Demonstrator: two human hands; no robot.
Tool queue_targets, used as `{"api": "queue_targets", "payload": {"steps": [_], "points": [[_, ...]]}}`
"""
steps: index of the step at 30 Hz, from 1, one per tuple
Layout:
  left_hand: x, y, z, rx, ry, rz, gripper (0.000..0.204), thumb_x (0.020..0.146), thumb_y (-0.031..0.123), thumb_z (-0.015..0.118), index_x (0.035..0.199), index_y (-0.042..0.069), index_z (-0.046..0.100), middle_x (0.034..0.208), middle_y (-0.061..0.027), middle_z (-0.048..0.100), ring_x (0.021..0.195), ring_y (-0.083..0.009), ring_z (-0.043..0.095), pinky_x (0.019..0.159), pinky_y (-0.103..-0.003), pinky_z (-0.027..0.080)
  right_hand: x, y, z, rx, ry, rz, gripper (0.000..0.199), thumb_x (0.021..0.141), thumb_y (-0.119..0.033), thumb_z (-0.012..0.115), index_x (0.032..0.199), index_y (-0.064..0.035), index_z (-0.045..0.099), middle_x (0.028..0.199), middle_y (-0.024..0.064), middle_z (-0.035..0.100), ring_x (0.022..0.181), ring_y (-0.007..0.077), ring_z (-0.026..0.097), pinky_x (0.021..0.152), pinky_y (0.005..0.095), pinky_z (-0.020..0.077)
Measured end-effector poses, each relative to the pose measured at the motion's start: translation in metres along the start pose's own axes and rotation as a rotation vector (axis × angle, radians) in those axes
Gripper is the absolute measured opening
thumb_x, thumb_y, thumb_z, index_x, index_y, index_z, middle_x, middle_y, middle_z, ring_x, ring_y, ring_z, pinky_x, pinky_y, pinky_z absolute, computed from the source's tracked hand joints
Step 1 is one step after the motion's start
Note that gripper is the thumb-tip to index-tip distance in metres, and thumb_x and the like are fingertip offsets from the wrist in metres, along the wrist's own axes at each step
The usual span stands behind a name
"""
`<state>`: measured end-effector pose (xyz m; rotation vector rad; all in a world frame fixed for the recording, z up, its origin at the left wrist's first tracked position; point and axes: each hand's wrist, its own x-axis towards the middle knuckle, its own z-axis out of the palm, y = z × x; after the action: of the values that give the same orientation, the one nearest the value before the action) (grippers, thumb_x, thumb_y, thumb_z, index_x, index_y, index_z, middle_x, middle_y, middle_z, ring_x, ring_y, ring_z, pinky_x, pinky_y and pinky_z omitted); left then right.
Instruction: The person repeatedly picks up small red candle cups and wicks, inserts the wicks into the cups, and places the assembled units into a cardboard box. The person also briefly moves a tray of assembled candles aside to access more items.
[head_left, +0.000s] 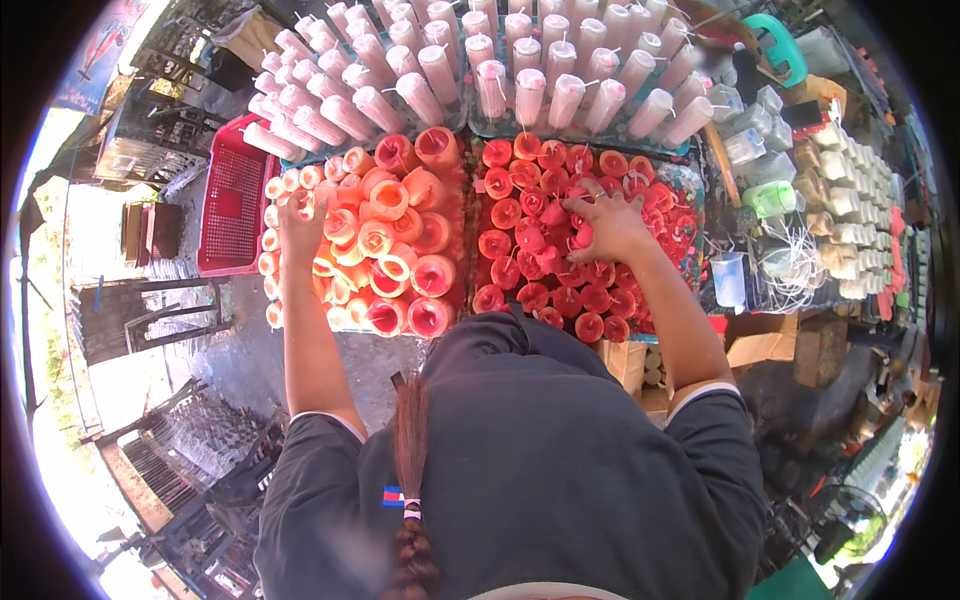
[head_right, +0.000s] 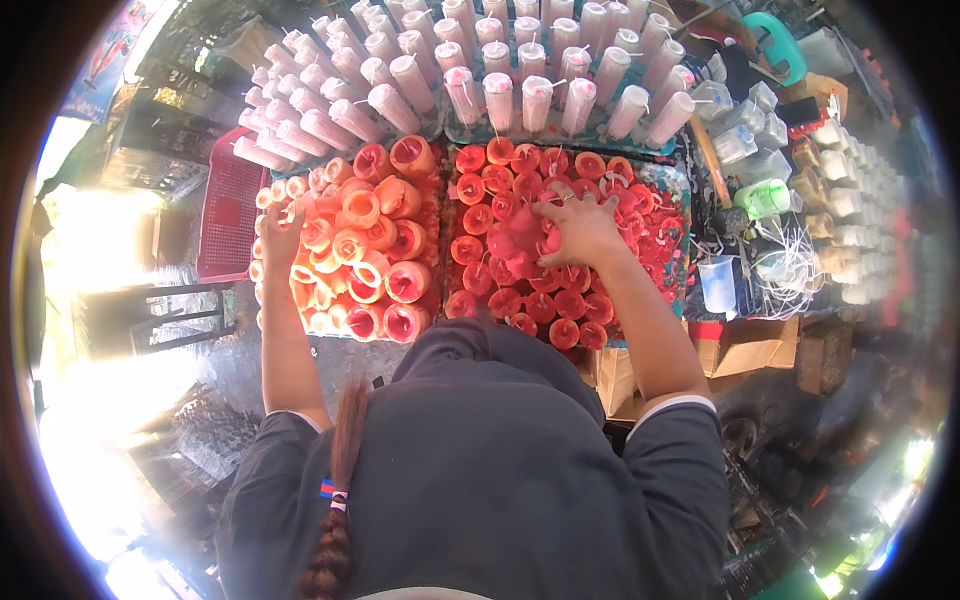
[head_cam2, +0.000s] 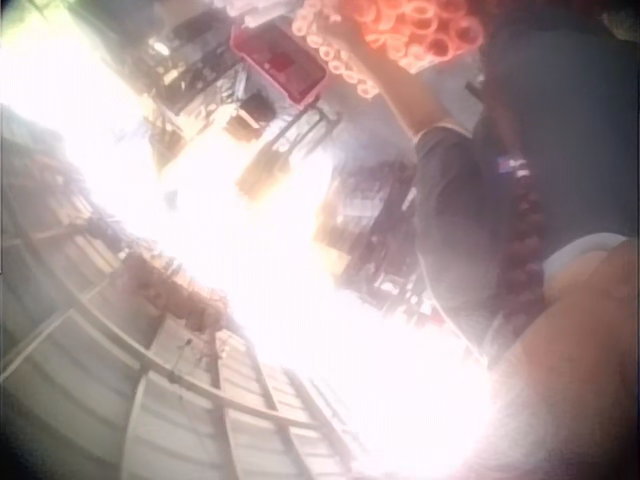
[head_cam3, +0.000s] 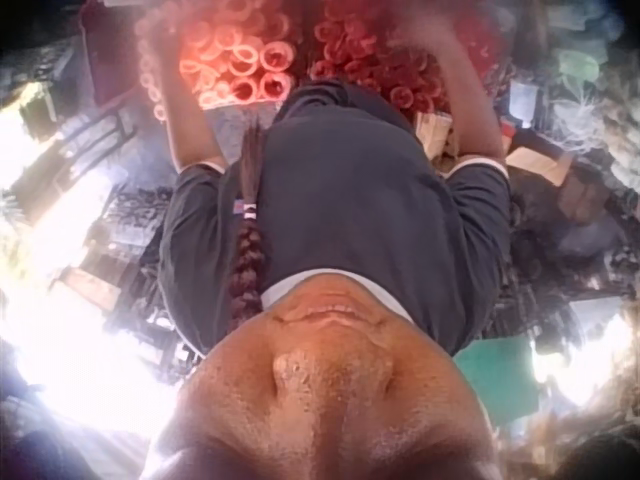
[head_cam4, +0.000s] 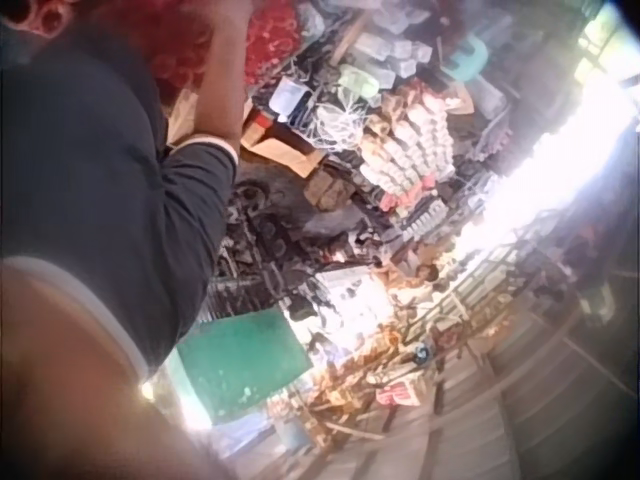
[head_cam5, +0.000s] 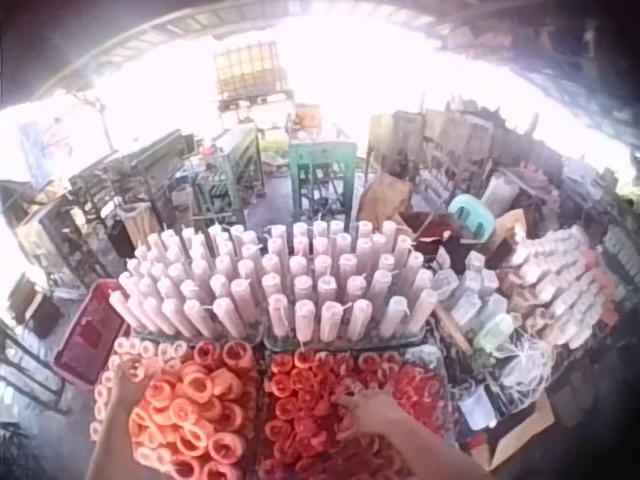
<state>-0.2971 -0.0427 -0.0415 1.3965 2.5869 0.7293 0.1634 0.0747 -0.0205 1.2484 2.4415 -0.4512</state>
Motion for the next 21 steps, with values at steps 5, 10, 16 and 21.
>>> {"api": "queue_targets", "payload": {"steps": [5, 10, 16, 21], "points": [[-0.021, 0.056, -0.004, 0.057, 0.189, 0.242, 0.045, 0.082, 0.035, 0.067, 0.111, 0.002, 0.057, 0.105, -0.015, 0.06, 0.101, -0.03, 0.056, 0.09, -0.039, 0.043, -0.002, 0.014, -0.011, 0.037, -0.035, -0.098, 0.099, 0.051, -0.059, 0.078, 0.136, -0.0337, 0.037, 0.147, 0.0035, 0.028, 0.13, 0.0399, 0.032, 0.098, 0.0678, 0.0253], [-0.087, 0.198, 0.024, -0.577, -0.311, 0.526, 0.042, 0.073, 0.014, 0.074, 0.108, 0.004, 0.055, 0.104, -0.0096, 0.058, 0.1, -0.026, 0.054, 0.088, -0.033, 0.043, 0.008, 0.044, 0.018, 0.529, 0.153, -0.106, 0.097, 0.056, -0.052, 0.08, 0.139, -0.0318, 0.034, 0.145, 0.0065, 0.032, 0.13, 0.0416, 0.03, 0.104, 0.0564, 0.0282], [-0.122, 0.247, 0.091, 0.008, -0.823, 0.56, 0.119, 0.05, 0.037, 0.085, 0.144, 0.015, 0.016, 0.143, -0.0167, 0.024, 0.126, -0.0367, 0.035, 0.097, -0.045, 0.042, -0.011, 0.007, 0.001, 0.148, 0.144, 0.167, 0.114, 0.045, -0.047, 0.086, 0.141, -0.0324, 0.027, 0.142, 0.0091, 0.037, 0.13, 0.0401, 0.032, 0.098, 0.0608, 0.033], [-0.133, 0.24, 0.13, 0.042, -0.696, 0.608, 0.112, 0.05, 0.038, 0.084, 0.14, 0.013, 0.023, 0.141, -0.0186, 0.023, 0.113, -0.0464, 0.042, 0.089, -0.05, 0.046, -0.001, -0.006, 0.019, 0.151, 0.129, 0.207, 0.117, 0.04, -0.038, 0.088, 0.14, -0.0271, 0.028, 0.132, 0.0134, 0.045, 0.12, 0.0386, 0.044, 0.09, 0.0524, 0.0438]]}}
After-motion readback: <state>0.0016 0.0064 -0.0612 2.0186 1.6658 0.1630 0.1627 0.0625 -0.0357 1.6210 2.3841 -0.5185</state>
